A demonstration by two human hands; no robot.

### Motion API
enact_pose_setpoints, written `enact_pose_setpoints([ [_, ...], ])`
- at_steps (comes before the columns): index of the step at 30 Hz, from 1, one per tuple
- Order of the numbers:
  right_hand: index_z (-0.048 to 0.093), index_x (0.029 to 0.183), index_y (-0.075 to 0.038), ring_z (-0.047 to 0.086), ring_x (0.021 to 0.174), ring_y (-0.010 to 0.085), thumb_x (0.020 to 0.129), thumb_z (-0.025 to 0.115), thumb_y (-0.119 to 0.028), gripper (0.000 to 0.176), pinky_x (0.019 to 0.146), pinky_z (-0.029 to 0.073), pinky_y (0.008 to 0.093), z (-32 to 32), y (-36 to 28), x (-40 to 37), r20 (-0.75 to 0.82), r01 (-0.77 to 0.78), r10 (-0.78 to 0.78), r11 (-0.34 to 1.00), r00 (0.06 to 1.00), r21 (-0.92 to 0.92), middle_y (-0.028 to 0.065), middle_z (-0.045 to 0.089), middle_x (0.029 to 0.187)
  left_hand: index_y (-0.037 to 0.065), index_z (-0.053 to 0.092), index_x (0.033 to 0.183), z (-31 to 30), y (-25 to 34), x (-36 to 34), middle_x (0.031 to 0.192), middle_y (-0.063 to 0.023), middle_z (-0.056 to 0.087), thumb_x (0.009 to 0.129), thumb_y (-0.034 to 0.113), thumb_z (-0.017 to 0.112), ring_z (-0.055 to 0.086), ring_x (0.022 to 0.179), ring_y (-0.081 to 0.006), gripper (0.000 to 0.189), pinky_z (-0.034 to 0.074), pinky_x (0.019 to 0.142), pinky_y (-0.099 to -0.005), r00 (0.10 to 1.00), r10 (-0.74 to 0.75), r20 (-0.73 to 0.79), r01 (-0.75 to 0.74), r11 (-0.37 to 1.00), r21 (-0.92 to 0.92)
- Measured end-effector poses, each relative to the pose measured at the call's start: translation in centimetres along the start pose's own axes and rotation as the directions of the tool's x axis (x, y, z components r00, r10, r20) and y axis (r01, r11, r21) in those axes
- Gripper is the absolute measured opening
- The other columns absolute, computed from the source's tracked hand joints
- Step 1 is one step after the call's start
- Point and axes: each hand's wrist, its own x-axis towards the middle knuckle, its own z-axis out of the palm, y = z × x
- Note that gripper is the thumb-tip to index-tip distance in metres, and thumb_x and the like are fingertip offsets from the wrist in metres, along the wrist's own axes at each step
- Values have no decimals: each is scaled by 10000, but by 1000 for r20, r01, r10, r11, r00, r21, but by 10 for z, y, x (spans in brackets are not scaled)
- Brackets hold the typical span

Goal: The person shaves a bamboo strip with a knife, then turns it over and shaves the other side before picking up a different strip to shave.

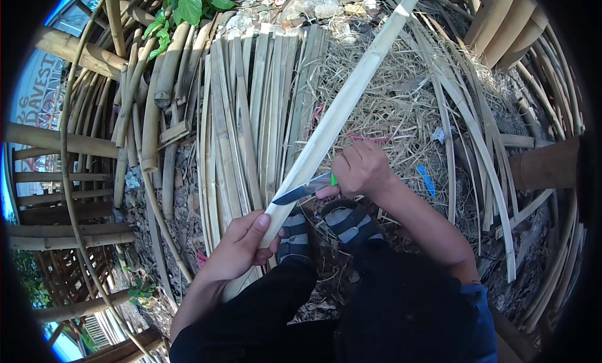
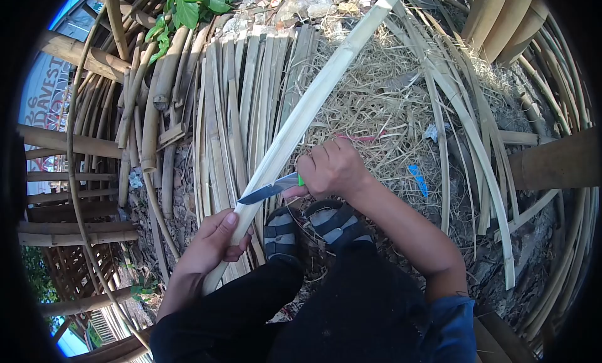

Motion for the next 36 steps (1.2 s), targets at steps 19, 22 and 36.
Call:
enact_pose_setpoints([
  [19, 526, 678, -20, 553, 528, 354, 1034, 437, -488, 595, 524, 414, 445, -9, -63, -8, 862, -826, 154, -247, 482, 506, 163, 527, 572, 19, 590, 1041, -5, -3, 3, 736, -34, 571, 1091, 360, 375, 448, 541, -75, 406, 365, 481, -207, 993, -9, -115, -5, 993, -119],
  [22, 537, 723, -17, 557, 535, 364, 1009, 510, -479, 544, 522, 416, 441, -16, -70, 1, 634, -654, 167, 277, 755, 704, 160, 530, 574, 22, 594, 1057, -5, -8, 2, 740, -31, 576, 1090, 358, 384, 454, 542, -72, 398, 364, 481, -203, 995, -9, -101, -5, 991, -136],
  [36, 541, 704, -42, 615, 464, 241, 886, 669, -511, 519, 416, 489, 359, -3, -51, 7, 249, -349, 274, 871, 929, 345, 88, 584, 563, 53, 597, 1040, -1, -8, -1, 763, 7, 572, 1082, 419, 382, 459, 589, -39, 426, 375, 504, -176, 995, -34, -90, 31, 999, -32],
])
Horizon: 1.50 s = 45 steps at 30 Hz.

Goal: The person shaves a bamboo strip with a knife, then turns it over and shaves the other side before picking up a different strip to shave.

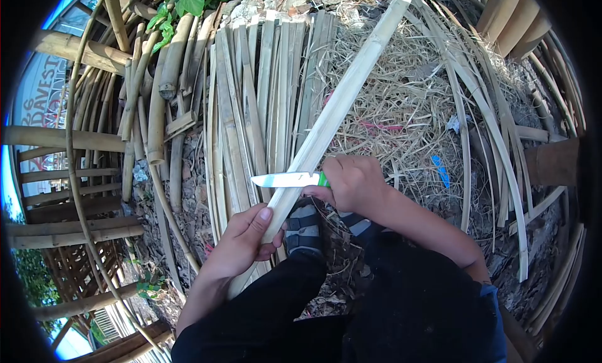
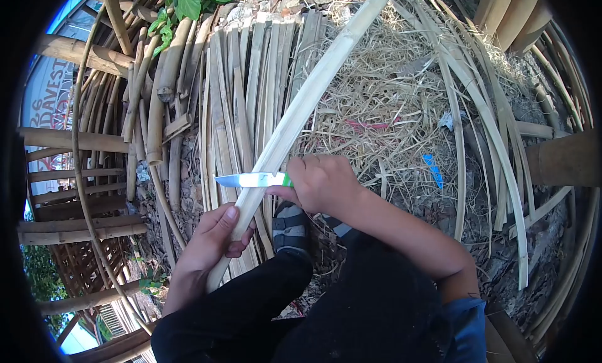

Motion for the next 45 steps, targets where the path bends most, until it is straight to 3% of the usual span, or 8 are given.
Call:
enact_pose_setpoints([
  [27, 421, 612, -128, 481, 398, 164, 888, 584, -630, 596, 392, 414, 307, -21, 30, 1, -31, 253, -272, 927, 962, -276, 0, 406, 497, 38, 573, 1078, 5, 2, -4, 779, -20, 567, 1083, 405, 384, 471, 603, -68, 413, 400, 520, -199, 997, 3, 76, -5, 999, 33],
  [29, 490, 653, -83, 506, 397, 230, 952, 537, -580, 582, 406, 443, 366, -21, 38, -5, -45, 28, -47, 934, 998, -355, 52, 453, 483, 27, 570, 1081, -1, -3, -8, 768, -27, 566, 1085, 392, 383, 468, 585, -76, 410, 398, 513, -207, 995, 39, 93, -42, 999, 31],
  [30, 568, 738, -14, 534, 426, 324, 1018, 468, -510, 579, 445, 457, 446, -38, 82, 0, -129, -553, 538, 806, 833, -212, 137, 513, 503, 19, 566, 1078, -11, -12, -15, 760, -37, 563, 1086, 380, 384, 453, 562, -82, 404, 388, 499, -213, 999, -23, 45, 23, 1000, -1],
  [31, 613, 821, 23, 573, 494, 394, 1054, 408, -465, 577, 489, 451, 500, -93, 114, 9, -154, -767, 751, 630, 642, -122, 199, 551, 542, 10, 562, 1076, -22, -20, -22, 752, -46, 561, 1087, 367, 385, 438, 539, -87, 398, 377, 486, -220, 996, -86, -9, 85, 996, -36],
  [34, 597, 829, 26, 595, 611, 449, 1070, 366, -438, 572, 571, 439, 500, -131, 145, -28, -391, -712, 624, 690, 677, -131, 250, 564, 608, 5, 564, 1056, -40, -42, -18, 742, -62, 560, 1084, 355, 398, 414, 507, -94, 388, 358, 467, -224, 999, -24, -25, 21, 990, -138],
  [39, 534, 863, 19, 592, 606, 425, 1046, 451, -360, 430, 567, 432, 482, -97, 61, -28, -56, -673, 673, 739, 738, 17, 221, 550, 622, -5, 569, 1011, -37, -34, -13, 742, -79, 579, 1075, 367, 416, 437, 497, -103, 406, 348, 438, -232, 987, -49, -152, 24, 986, -163],
  [42, 541, 866, -19, 609, 591, 370, 999, 552, -316, 326, 540, 454, 439, -61, 27, -22, 151, -400, 378, 902, 914, 162, 160, 561, 621, -3, 568, 1014, -36, -35, -10, 743, -77, 581, 1082, 356, 398, 436, 493, -103, 403, 351, 442, -235, 996, -1, -91, -12, 989, -146],
  [45, 549, 857, -29, 622, 560, 338, 977, 586, -334, 330, 494, 465, 430, -12, 0, -16, 143, -171, 131, 934, 981, 313, 128, 584, 613, 9, 571, 1016, -24, -25, -8, 746, -64, 571, 1089, 355, 374, 440, 530, -96, 405, 353, 469, -226, 998, -1, -62, -5, 995, -102],
])
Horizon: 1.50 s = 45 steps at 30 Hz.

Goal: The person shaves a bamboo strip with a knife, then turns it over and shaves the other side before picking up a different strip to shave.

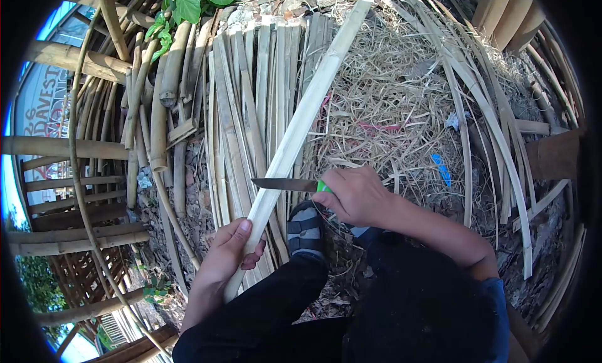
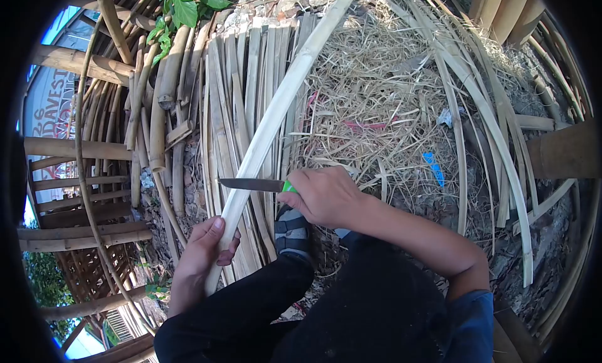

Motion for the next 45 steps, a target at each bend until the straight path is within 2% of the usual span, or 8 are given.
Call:
enact_pose_setpoints([
  [8, 540, 808, -17, 612, 445, 273, 946, 630, -371, 391, 401, 488, 373, 28, -12, 10, 8, 107, -107, 976, 994, -187, 113, 591, 560, 46, 572, 1017, 13, 5, 1, 755, -5, 561, 1093, 347, 374, 450, 574, -71, 368, 378, 519, -207, 1000, 2, 10, -3, 995, 104],
  [11, 509, 806, -24, 607, 476, 277, 944, 635, -322, 352, 409, 466, 391, 26, -3, 12, -55, 1, -16, 963, 998, -270, 111, 559, 594, 47, 574, 1019, 10, 3, -1, 761, -1, 563, 1093, 347, 374, 452, 576, -68, 368, 379, 523, -205, 1000, 10, 25, -12, 995, 102],
  [15, 510, 813, -28, 606, 479, 282, 950, 630, -321, 345, 413, 468, 395, 23, 24, 8, -66, 38, -54, 972, 996, -232, 106, 550, 587, 50, 579, 1031, 12, 1, -2, 762, 4, 562, 1093, 351, 375, 431, 575, -64, 368, 365, 519, -205, 999, -23, -25, 26, 993, 117],
  [18, 512, 806, -38, 604, 483, 286, 955, 625, -318, 337, 414, 467, 395, 27, 16, 0, -50, 2, -10, 988, 999, -152, 101, 543, 587, 57, 581, 1050, 4, -2, 2, 780, 1, 571, 1091, 363, 377, 452, 595, -63, 370, 365, 520, -199, 998, -62, 10, 61, 995, 84],
  [20, 518, 795, -48, 596, 479, 290, 958, 622, -334, 345, 415, 465, 393, 33, 0, -6, 22, 130, -129, 988, 991, -80, 100, 539, 585, 61, 581, 1055, 2, -3, 3, 790, -1, 576, 1090, 371, 379, 461, 603, -63, 371, 366, 521, -197, 998, -53, 21, 51, 996, 72],
  [24, 539, 756, -42, 606, 450, 269, 929, 646, -401, 412, 399, 485, 389, 43, -5, -3, -35, 118, -121, 989, 992, -86, 104, 572, 549, 69, 579, 1066, 5, -1, 0, 812, -2, 586, 1086, 391, 384, 481, 614, -62, 376, 375, 523, -193, 998, -37, 50, 33, 997, 76],
  [32, 516, 691, -81, 562, 431, 198, 880, 656, -506, 486, 390, 466, 332, 41, 17, 0, -69, 290, -329, 899, 942, -328, 49, 498, 548, 75, 582, 1051, 9, 0, -2, 805, 8, 578, 1085, 403, 382, 478, 613, -55, 386, 401, 535, -192, 997, -74, 20, 71, 989, 130],
  [45, 403, 614, -126, 492, 437, 167, 879, 608, -565, 552, 400, 406, 304, 16, 41, 2, -45, 327, -427, 752, 903, -572, 10, 405, 536, 54, 579, 1035, 10, 5, -5, 795, -2, 560, 1085, 393, 386, 462, 630, -66, 393, 404, 546, -197, 995, -61, 79, 54, 994, 91],
])
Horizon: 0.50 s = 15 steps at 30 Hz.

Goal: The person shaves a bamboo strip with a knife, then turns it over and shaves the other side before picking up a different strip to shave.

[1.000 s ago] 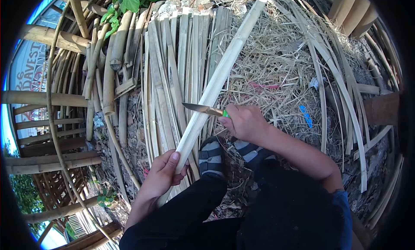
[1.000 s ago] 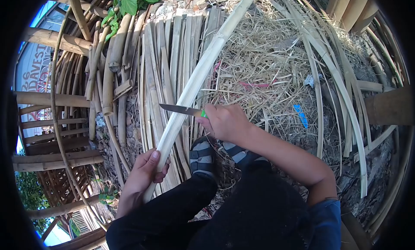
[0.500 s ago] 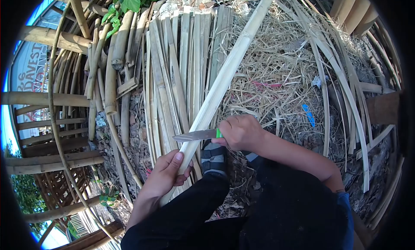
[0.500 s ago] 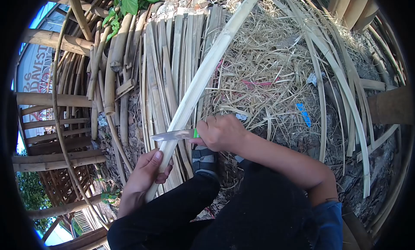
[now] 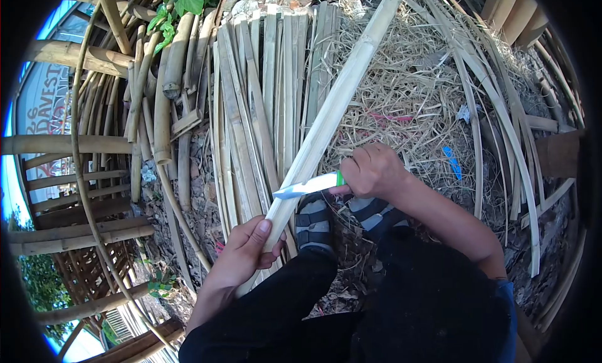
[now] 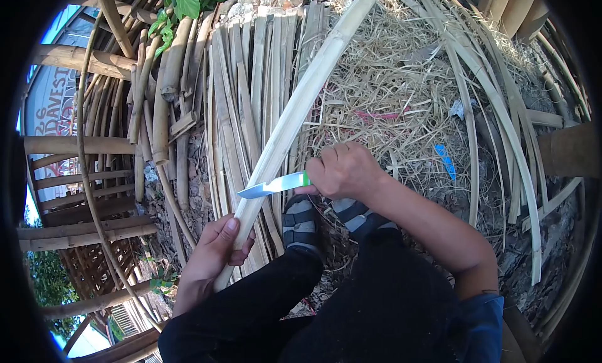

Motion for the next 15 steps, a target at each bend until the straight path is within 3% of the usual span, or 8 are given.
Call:
enact_pose_setpoints([
  [4, 399, 618, -126, 489, 452, 168, 859, 620, -577, 558, 415, 401, 306, -11, 14, -5, 17, 19, -18, 996, 1000, -88, 3, 392, 551, 52, 583, 1061, -4, -3, 0, 807, -1, 568, 1084, 390, 390, 478, 647, -62, 389, 406, 542, -197, 999, 25, 42, -25, 1000, -18],
  [6, 400, 622, -125, 495, 460, 169, 853, 625, -582, 559, 424, 408, 307, -16, 17, -7, 49, 21, -16, 993, 999, -116, 3, 391, 556, 50, 586, 1092, -1, -1, -2, 819, -3, 576, 1083, 392, 392, 494, 662, -58, 394, 404, 537, -194, 1000, -3, -24, 3, 1000, -4],
  [9, 446, 650, -90, 517, 503, 224, 871, 633, -489, 493, 471, 430, 348, -20, 10, -9, 86, -19, 20, 1000, 996, -10, 47, 425, 585, 41, 584, 1113, -9, -7, 0, 841, -5, 584, 1083, 391, 395, 507, 673, -53, 399, 406, 540, -190, 999, 8, 34, -7, 999, -33],
  [11, 488, 693, -77, 545, 483, 271, 924, 618, -475, 477, 485, 444, 376, -14, -6, -10, 93, -213, 194, 931, 977, 296, 91, 529, 614, 34, 581, 1107, -8, -7, 0, 842, -12, 583, 1083, 390, 393, 497, 663, -57, 402, 396, 533, -192, 1000, 14, -2, -14, 999, -30],
  [12, 488, 693, -77, 545, 483, 271, 924, 618, -475, 477, 485, 444, 376, -16, -13, -9, 90, -212, 194, 930, 977, 299, 91, 529, 614, 28, 578, 1100, -8, -7, -1, 842, -18, 582, 1084, 388, 392, 488, 652, -61, 406, 385, 526, -194, 999, 15, -42, -16, 999, -31],
  [14, 533, 743, -34, 578, 540, 325, 968, 589, -419, 449, 519, 449, 420, -24, -27, -7, 518, -520, 237, 683, 822, 513, 153, 579, 675, 22, 575, 1095, -11, -9, -1, 838, -28, 579, 1085, 386, 389, 475, 640, -65, 409, 371, 518, -198, 999, 25, -28, -26, 998, -54],
  [15, 566, 797, -1, 558, 539, 333, 995, 559, -427, 470, 527, 442, 429, -26, -32, -5, 564, -557, 197, 587, 802, 587, 169, 536, 637, 16, 572, 1089, -13, -8, -1, 834, -37, 577, 1085, 384, 387, 462, 627, -70, 412, 356, 511, -202, 999, 43, -11, -44, 996, -79],
])
